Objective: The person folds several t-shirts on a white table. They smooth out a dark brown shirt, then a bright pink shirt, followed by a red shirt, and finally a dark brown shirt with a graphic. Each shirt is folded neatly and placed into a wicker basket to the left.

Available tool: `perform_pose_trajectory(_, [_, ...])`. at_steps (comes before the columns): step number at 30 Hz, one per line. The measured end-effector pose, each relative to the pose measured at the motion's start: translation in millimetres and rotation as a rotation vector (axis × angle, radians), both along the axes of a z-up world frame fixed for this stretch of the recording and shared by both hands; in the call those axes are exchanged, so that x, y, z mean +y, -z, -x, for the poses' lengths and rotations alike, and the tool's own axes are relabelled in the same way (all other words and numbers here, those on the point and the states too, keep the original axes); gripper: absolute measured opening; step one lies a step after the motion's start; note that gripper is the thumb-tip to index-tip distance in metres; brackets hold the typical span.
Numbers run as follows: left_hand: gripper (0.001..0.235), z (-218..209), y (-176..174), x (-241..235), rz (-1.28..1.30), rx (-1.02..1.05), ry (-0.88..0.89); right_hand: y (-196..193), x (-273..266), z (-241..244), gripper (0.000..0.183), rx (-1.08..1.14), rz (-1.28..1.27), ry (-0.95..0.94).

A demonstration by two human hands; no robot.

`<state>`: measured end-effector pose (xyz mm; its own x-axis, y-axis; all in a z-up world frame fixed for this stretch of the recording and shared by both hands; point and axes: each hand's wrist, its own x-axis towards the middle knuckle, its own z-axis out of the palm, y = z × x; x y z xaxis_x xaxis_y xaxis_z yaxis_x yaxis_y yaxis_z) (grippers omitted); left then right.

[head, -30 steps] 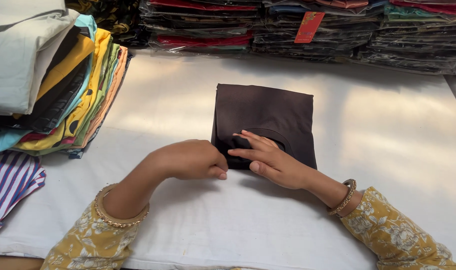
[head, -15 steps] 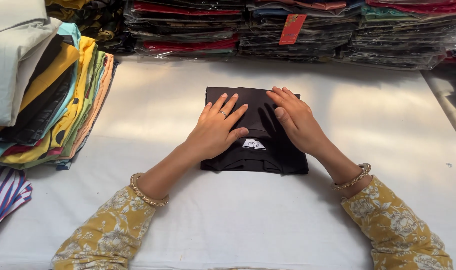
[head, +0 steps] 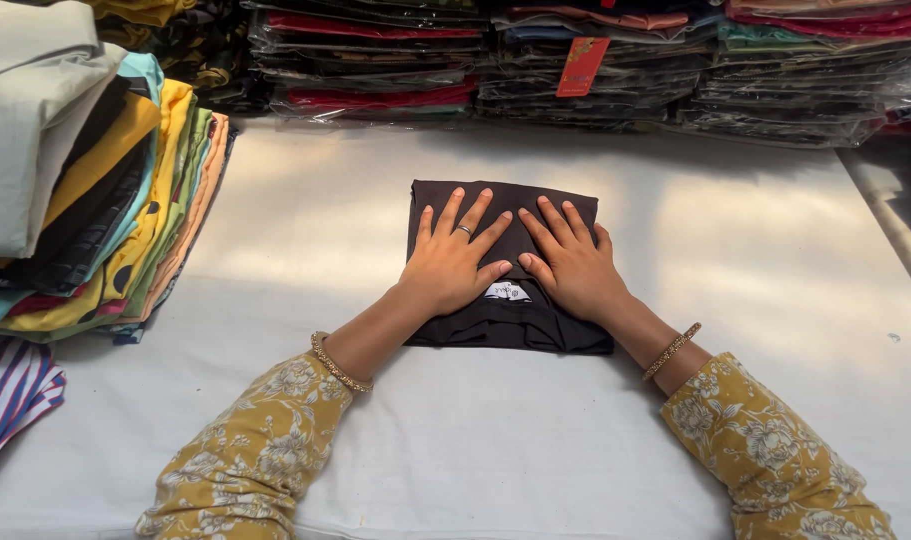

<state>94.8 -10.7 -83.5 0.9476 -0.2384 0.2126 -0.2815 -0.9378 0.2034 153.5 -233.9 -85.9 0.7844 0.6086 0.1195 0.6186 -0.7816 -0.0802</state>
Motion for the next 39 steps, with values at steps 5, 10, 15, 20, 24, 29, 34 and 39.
perform_pose_trajectory(5, [0.062,-2,21,11,0.146,-0.081,-0.082,8,-11,-5,0.066,0.067,-0.058,-0.006])
perform_pose_trajectory(10, [0.071,44,13,41,0.454,0.081,-0.32,-10,-57,40,0.068,0.283,-0.037,-0.134])
perform_pose_trajectory(15, [0.076,111,-69,31,0.654,0.467,-0.295,-35,-94,92,0.085,0.432,0.04,-0.202])
perform_pose_trajectory(20, [0.061,95,-60,34,0.914,0.649,-0.311,-36,-77,104,0.09,0.299,0.037,-0.175])
perform_pose_trajectory(24, [0.034,75,-43,45,1.123,0.662,-0.255,-40,-45,115,0.095,0.083,0.051,-0.192])
perform_pose_trajectory(29, [0.028,72,-65,42,1.274,0.574,-0.207,-28,-32,107,0.092,0.052,-0.017,-0.08])
perform_pose_trajectory(34, [0.027,73,-74,40,1.377,0.517,-0.159,-27,-39,96,0.079,0.042,-0.153,0.017])
perform_pose_trajectory(39, [0.028,69,-71,41,1.385,0.518,-0.195,-39,-56,89,0.045,-0.018,-0.306,0.016])
